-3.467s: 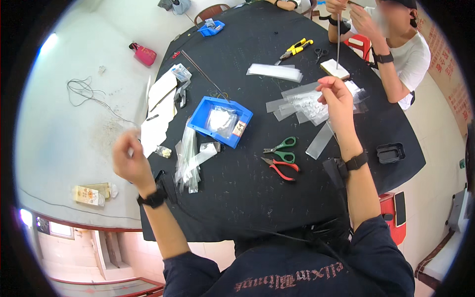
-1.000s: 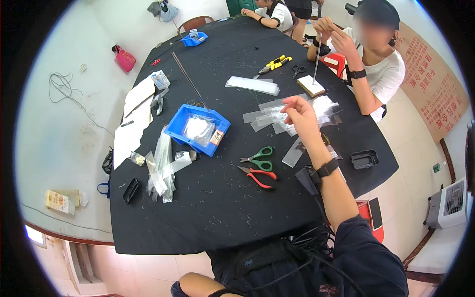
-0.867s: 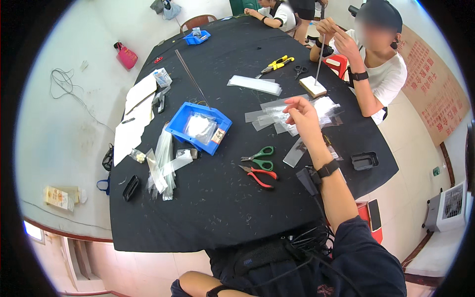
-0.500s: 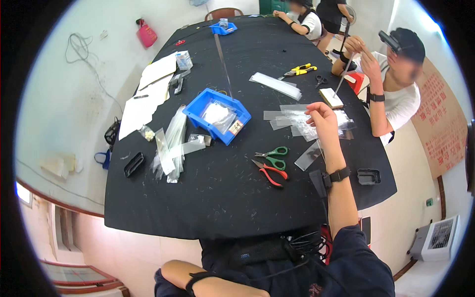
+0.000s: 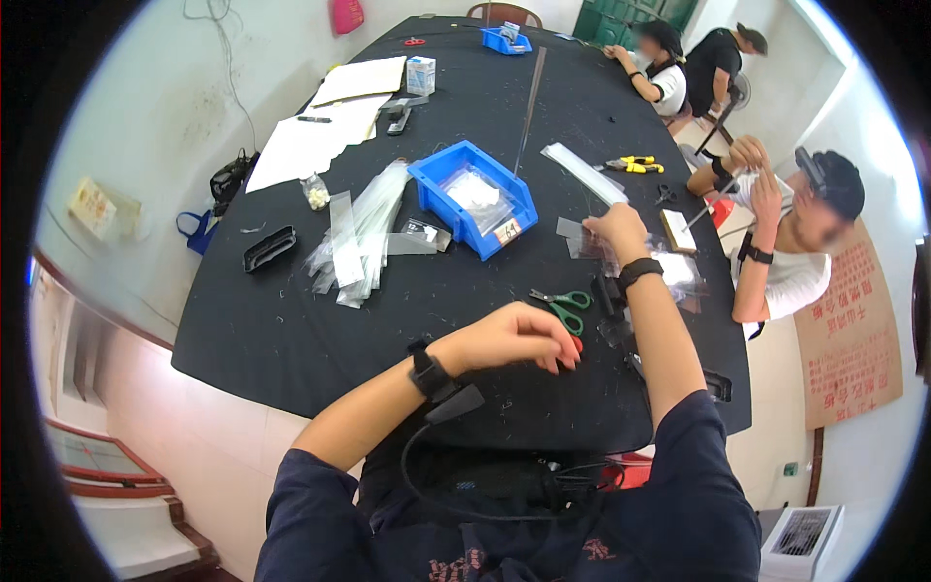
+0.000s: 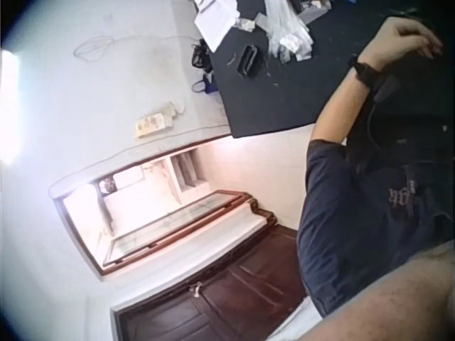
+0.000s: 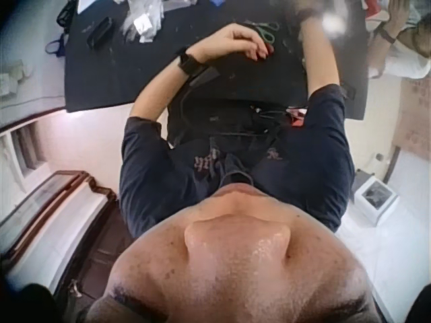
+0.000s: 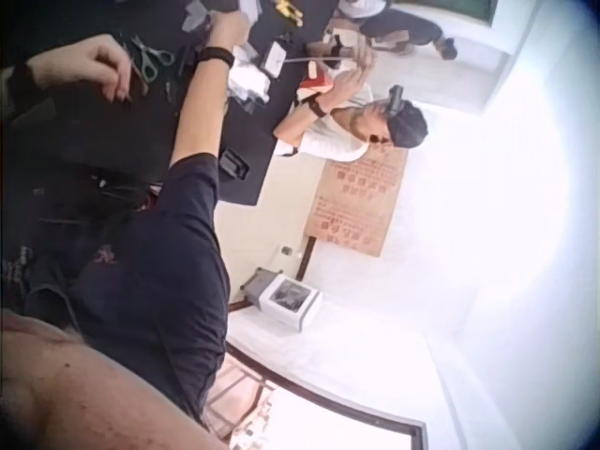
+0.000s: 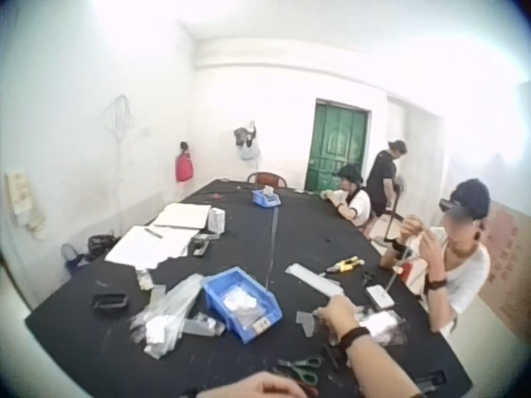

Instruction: Assembling small components of fishing tackle using pliers and scissors at a workstation.

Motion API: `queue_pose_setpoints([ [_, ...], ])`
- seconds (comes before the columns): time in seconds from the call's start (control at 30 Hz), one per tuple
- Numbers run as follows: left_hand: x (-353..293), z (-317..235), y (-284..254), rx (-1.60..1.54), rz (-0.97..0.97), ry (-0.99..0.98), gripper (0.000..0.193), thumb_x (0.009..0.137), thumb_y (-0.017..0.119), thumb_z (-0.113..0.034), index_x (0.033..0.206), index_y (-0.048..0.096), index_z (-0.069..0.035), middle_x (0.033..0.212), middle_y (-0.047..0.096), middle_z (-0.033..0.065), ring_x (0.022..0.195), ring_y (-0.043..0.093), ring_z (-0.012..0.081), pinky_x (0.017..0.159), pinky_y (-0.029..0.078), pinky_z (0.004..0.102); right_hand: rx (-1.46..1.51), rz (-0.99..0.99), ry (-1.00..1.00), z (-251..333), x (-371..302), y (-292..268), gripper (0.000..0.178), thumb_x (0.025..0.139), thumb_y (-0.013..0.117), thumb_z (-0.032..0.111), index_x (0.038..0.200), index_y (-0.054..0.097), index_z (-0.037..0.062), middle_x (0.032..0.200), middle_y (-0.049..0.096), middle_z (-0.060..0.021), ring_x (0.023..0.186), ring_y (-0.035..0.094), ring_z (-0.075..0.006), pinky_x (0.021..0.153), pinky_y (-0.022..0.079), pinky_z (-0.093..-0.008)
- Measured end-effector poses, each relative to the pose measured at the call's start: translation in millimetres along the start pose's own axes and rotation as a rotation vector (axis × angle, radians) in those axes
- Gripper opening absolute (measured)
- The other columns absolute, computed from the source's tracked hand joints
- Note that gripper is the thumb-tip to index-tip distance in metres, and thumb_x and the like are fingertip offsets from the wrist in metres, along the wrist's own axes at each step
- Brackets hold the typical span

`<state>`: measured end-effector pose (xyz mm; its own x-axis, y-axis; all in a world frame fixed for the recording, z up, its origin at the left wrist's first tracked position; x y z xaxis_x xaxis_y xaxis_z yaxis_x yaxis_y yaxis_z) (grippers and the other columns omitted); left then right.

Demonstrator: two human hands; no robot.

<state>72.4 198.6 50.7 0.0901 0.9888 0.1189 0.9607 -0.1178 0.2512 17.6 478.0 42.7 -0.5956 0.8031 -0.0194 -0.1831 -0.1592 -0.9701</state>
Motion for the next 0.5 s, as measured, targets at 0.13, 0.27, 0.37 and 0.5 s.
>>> queue_pose_setpoints([
  [0.13, 2, 28, -45, -0.308, -0.178, 0.054, 0.019, 0.091, 0.053, -0.014, 0.101, 0.065, -0.002, 0.090, 0.065, 0.0050, 0.077, 0.061, 0.0112, 0.070, 0.049, 0.0248, -0.054, 0.008, 0.111, -15, 15, 8, 0.051, 0.069, 0.081, 0.040, 0.103, 0.069, 0.0041, 0.104, 0.069, -0.0151, 0.099, 0.067, -0.0280, 0.080, 0.054, -0.0373],
  [0.27, -4, 38, -64, -0.520, -0.249, 0.079, 0.025, 0.089, 0.048, -0.020, 0.101, 0.062, -0.004, 0.084, 0.058, 0.0012, 0.072, 0.053, 0.0117, 0.068, 0.045, 0.0270, -0.057, 0.029, 0.007, -17, 38, 24, 0.045, 0.071, 0.078, 0.035, 0.100, 0.069, 0.0022, 0.101, 0.069, -0.0169, 0.096, 0.067, -0.0299, 0.080, 0.054, -0.0373],
  [0.37, -6, 42, -72, -0.564, -0.309, 0.050, 0.026, 0.087, 0.047, -0.023, 0.099, 0.062, -0.005, 0.082, 0.055, 0.0007, 0.070, 0.049, 0.0128, 0.067, 0.042, 0.0273, 0.085, 0.077, -0.075, -19, 45, 31, 0.037, 0.071, 0.076, 0.032, 0.089, 0.071, 0.0002, 0.090, 0.070, -0.0175, 0.086, 0.069, -0.0303, 0.077, 0.053, -0.0366],
  [0.5, -6, 42, -72, -0.622, -0.309, 0.055, 0.027, 0.085, 0.047, -0.024, 0.099, 0.061, -0.005, 0.081, 0.055, 0.0006, 0.070, 0.049, 0.0123, 0.067, 0.041, 0.0268, 0.389, -0.089, -0.176, -12, 30, -6, 0.032, 0.071, 0.074, 0.032, 0.073, 0.072, -0.0003, 0.071, 0.069, -0.0152, 0.070, 0.068, -0.0252, 0.069, 0.052, -0.0340],
])
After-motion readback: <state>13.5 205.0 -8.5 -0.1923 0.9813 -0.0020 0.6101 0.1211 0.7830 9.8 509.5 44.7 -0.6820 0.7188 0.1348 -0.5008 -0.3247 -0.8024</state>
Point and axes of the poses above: each hand's wrist, its own x-axis towards the middle knuckle, its own y-axis out of the palm, z = x × y, the point moved 10 cm from there along x, towards the middle knuckle
